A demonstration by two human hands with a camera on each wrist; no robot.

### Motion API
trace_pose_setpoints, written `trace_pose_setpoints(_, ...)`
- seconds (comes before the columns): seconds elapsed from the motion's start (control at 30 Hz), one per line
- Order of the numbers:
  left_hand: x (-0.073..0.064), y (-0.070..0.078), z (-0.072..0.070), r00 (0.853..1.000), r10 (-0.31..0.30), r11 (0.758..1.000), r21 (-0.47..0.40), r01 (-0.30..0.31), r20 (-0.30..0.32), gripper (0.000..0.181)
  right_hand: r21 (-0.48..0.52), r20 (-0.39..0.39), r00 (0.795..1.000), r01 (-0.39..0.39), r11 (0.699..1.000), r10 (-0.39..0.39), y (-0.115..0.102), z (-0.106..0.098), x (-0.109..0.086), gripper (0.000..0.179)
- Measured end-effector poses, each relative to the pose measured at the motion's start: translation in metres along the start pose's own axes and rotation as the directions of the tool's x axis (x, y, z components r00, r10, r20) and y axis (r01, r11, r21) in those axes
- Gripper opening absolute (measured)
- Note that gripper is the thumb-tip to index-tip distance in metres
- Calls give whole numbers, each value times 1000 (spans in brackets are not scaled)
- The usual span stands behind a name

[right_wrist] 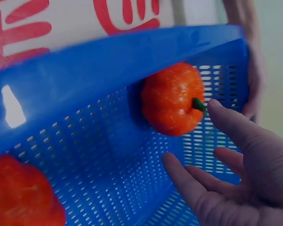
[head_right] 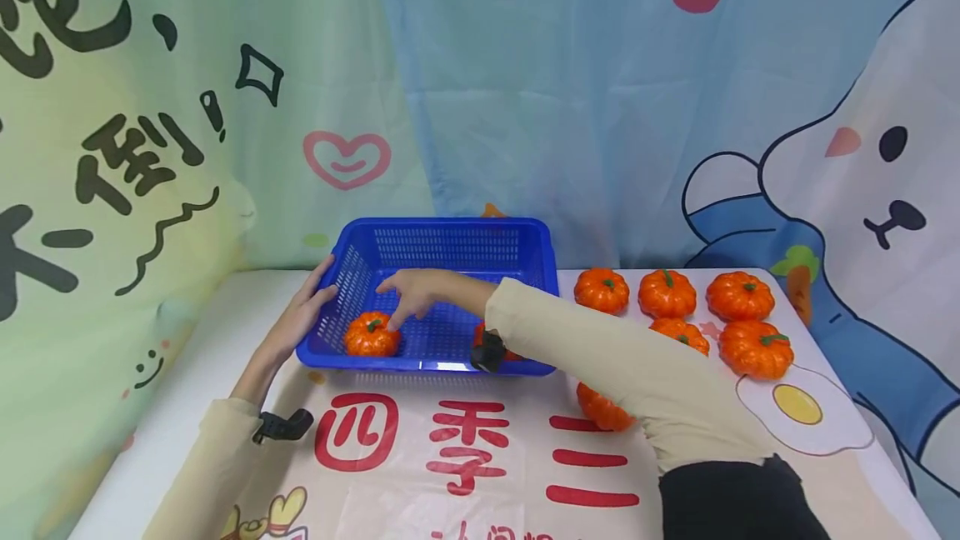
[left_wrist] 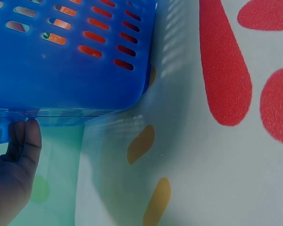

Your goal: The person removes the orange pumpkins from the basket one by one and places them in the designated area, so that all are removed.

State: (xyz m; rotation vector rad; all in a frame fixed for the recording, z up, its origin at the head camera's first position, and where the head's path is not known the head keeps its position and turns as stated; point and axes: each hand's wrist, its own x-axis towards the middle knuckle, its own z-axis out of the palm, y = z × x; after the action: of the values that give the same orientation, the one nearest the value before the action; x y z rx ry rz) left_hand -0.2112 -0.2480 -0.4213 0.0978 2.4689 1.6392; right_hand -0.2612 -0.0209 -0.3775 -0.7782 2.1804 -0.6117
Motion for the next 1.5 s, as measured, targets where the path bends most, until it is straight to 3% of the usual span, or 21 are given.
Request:
trace_pose_setpoints(0.17, 2, 4, 1, 1000, 2, 1000, 6, -2, 16, 60, -25, 51, 999, -3, 1000, 4, 1, 4, 16, 73)
trace_pose_setpoints(0.37, 4, 7, 1, 1000, 12, 1000, 8, -13, 15, 59, 153, 107, 993, -66, 986, 50, 3, 9, 28, 78)
trace_pose_setpoints(0.63, 3, 5, 1, 1000, -8, 1000, 4, 8, 12, 60, 35, 96, 995, 10, 999, -14, -3, 14, 35, 75)
trace_pose_setpoints(0.87, 14, -21, 0, 1000, -4, 1000, 18, 4, -3, 61, 10, 110, 994, 10, 1000, -11, -5, 16, 41, 75)
trace_pose_setpoints(1.07, 1, 4, 0, 1000, -23, 1000, -4, 23, 6, 61, 25, 124, 992, 5, 1000, -8, -6, 17, 42, 74)
trace_pose_setpoints(1.13, 2, 3, -1, 1000, -21, 1000, -3, 21, 7, 61, 23, 125, 992, 0, 1000, -3, -7, 18, 42, 74)
trace_pose_setpoints(1.33, 12, -19, -4, 1000, -9, 1000, 5, 9, -7, 61, -22, 134, 991, -26, 999, 29, -10, 23, 43, 78)
trace_pose_setpoints(1.5, 16, -33, -1, 1000, 12, 1000, 16, -11, -17, 59, -84, 122, 993, 7, 996, 3, -10, 24, 43, 78)
